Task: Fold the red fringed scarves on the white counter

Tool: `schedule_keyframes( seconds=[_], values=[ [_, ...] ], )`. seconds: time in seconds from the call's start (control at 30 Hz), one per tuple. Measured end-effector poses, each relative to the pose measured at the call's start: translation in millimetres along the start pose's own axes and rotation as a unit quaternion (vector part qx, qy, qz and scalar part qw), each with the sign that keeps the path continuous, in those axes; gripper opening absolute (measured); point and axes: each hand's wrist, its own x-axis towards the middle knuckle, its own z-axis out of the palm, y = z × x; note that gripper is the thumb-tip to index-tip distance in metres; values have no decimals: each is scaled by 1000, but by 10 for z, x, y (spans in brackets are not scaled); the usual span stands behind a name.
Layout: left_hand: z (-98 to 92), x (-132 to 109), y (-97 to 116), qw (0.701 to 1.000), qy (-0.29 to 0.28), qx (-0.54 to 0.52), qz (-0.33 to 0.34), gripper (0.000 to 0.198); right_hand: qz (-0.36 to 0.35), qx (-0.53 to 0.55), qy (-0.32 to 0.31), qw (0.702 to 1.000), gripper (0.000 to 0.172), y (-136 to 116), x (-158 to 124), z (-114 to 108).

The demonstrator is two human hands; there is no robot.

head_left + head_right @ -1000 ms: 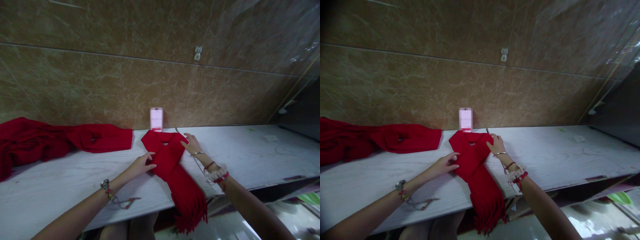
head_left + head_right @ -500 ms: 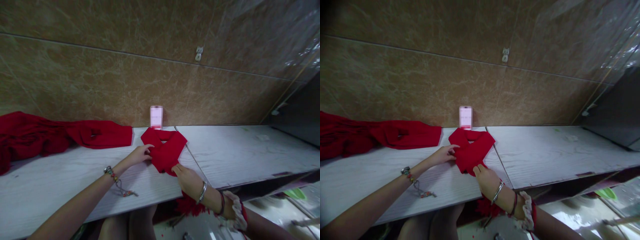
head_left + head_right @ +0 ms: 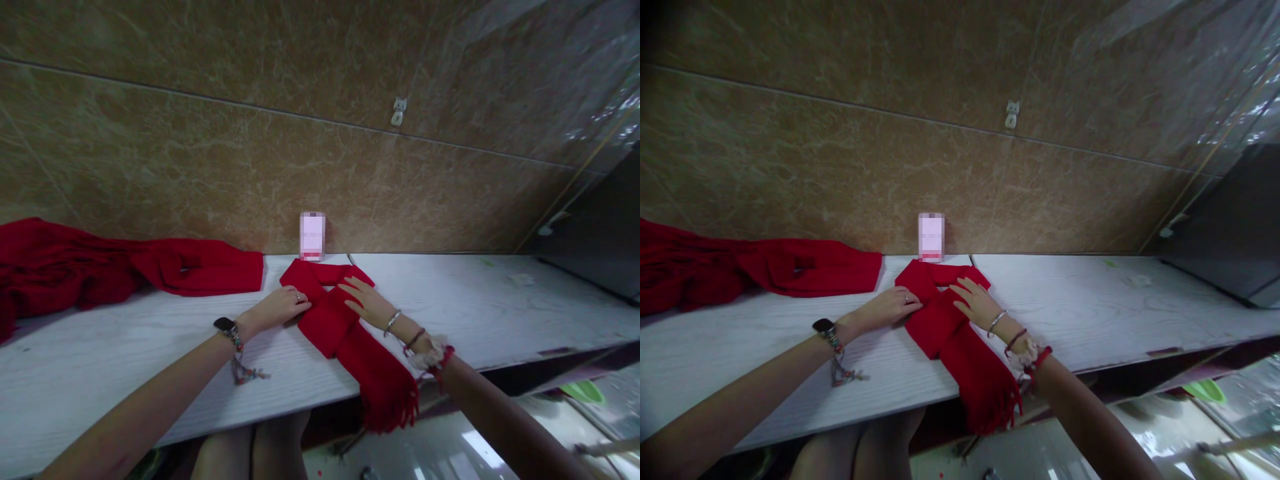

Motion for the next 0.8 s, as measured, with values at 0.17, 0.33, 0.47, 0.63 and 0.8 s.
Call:
schedule_keyframes(
  seconds=[0.17, 0.33, 0.47, 0.63, 0.8],
  values=[
    [-9, -22, -31, 998, -12, 55, 25, 21, 56, -59, -98, 992, 43, 262, 179, 264],
    [-24, -194, -31, 999, -29, 24, -5, 27, 34, -68, -88, 993, 43, 359, 204, 312],
    [-6, -210, 71, 997, 9, -53, -57, 32, 52, -73, -39, 995, 43, 455, 337, 278],
    [63, -156, 167, 987, -11, -136, -86, 39, 108, -70, 13, 992, 45, 656, 530, 326],
    [96, -168, 197, 983, -11, -153, -103, 29, 86, -74, -5, 994, 45, 818, 582, 452]
  ],
)
